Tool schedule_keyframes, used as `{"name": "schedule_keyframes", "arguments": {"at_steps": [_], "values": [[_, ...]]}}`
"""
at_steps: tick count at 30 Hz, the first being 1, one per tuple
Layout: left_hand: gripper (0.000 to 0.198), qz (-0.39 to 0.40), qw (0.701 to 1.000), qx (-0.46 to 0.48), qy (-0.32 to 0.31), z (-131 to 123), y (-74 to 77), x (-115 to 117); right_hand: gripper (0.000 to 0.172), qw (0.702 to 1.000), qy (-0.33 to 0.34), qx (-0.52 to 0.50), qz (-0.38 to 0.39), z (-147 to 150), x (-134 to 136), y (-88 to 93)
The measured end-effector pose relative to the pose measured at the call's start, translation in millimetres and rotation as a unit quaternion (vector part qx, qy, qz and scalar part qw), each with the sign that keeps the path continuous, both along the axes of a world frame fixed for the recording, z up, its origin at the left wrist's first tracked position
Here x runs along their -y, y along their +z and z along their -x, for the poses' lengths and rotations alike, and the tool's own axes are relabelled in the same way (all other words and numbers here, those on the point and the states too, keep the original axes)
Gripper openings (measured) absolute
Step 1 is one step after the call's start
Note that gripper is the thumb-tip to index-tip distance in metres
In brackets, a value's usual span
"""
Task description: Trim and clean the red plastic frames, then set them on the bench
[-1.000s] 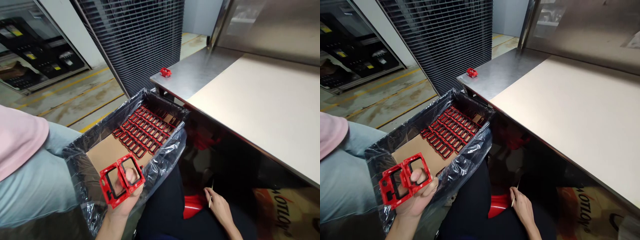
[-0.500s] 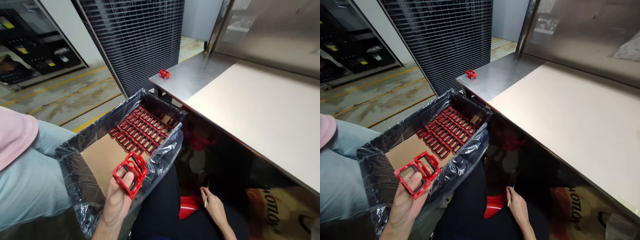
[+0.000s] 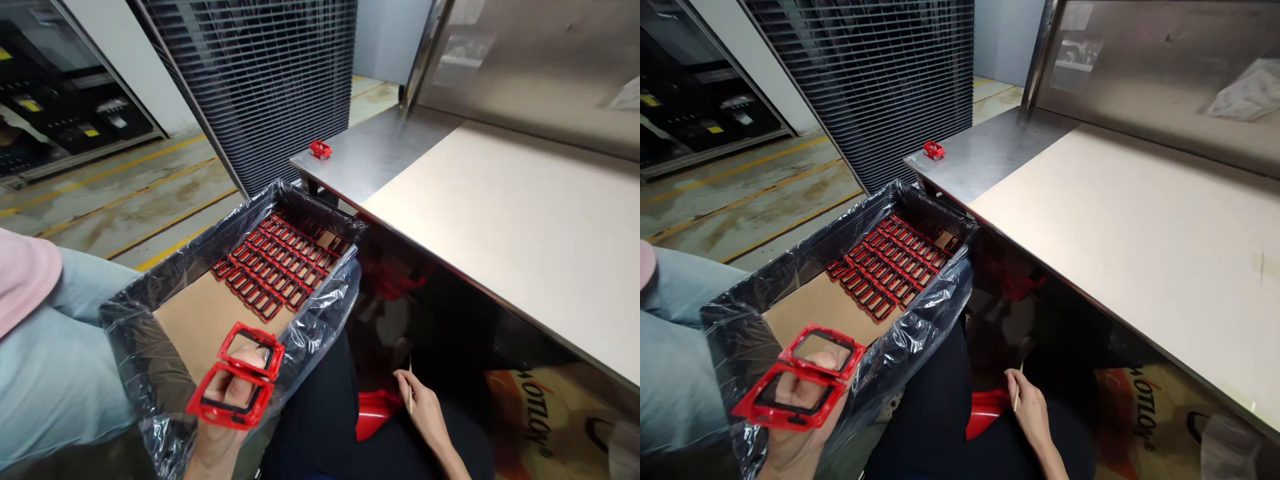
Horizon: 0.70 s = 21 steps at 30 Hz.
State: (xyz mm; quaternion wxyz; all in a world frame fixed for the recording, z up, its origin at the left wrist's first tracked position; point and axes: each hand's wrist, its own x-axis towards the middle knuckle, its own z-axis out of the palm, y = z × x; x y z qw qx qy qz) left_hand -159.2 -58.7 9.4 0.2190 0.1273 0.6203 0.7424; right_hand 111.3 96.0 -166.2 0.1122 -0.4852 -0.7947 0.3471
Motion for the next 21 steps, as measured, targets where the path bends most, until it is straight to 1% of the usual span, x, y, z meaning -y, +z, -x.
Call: {"name": "schedule_keyframes", "arguments": {"at_steps": [2,3,4,6,7,8,9,10,11,13,17,21], "values": [[0.027,0.029,0.996,-0.085,0.010,-4,-1.0,2,0.057,0.999,0.006,-0.040,-0.002,18,6,28.0],[0.024,0.040,0.991,-0.124,0.010,-7,-0.8,3,0.054,0.997,0.011,-0.070,-0.008,29,9,46.8],[0.023,0.047,0.986,-0.157,0.007,-10,-0.4,3,0.046,0.990,0.026,-0.137,-0.020,41,13,67.8],[0.019,0.047,0.977,-0.206,-0.011,-15,0.7,2,0.030,0.958,0.080,-0.261,-0.090,65,19,112.0],[0.017,0.044,0.973,-0.225,-0.024,-17,1.1,1,0.025,0.940,0.111,-0.295,-0.130,76,22,132.4],[0.015,0.038,0.969,-0.242,-0.036,-17,1.1,0,0.021,0.921,0.138,-0.324,-0.166,85,24,150.0],[0.015,0.032,0.964,-0.258,-0.051,-16,0.7,0,0.019,0.904,0.164,-0.350,-0.182,93,26,163.9],[0.016,0.024,0.959,-0.275,-0.065,-15,0.0,0,0.019,0.886,0.193,-0.374,-0.197,99,28,173.9],[0.017,0.018,0.953,-0.291,-0.080,-13,-1.0,0,0.019,0.870,0.217,-0.388,-0.211,103,29,180.0],[0.017,0.007,0.941,-0.321,-0.110,-7,-3.4,2,0.019,0.851,0.250,-0.397,-0.236,108,32,183.0],[0.015,-0.001,0.921,-0.355,-0.161,0,-5.9,6,0.019,0.836,0.263,-0.389,-0.283,109,33,175.8],[0.008,-0.019,0.912,-0.371,-0.173,-3,-4.2,1,0.027,0.826,0.260,-0.388,-0.315,109,30,175.6]]}}
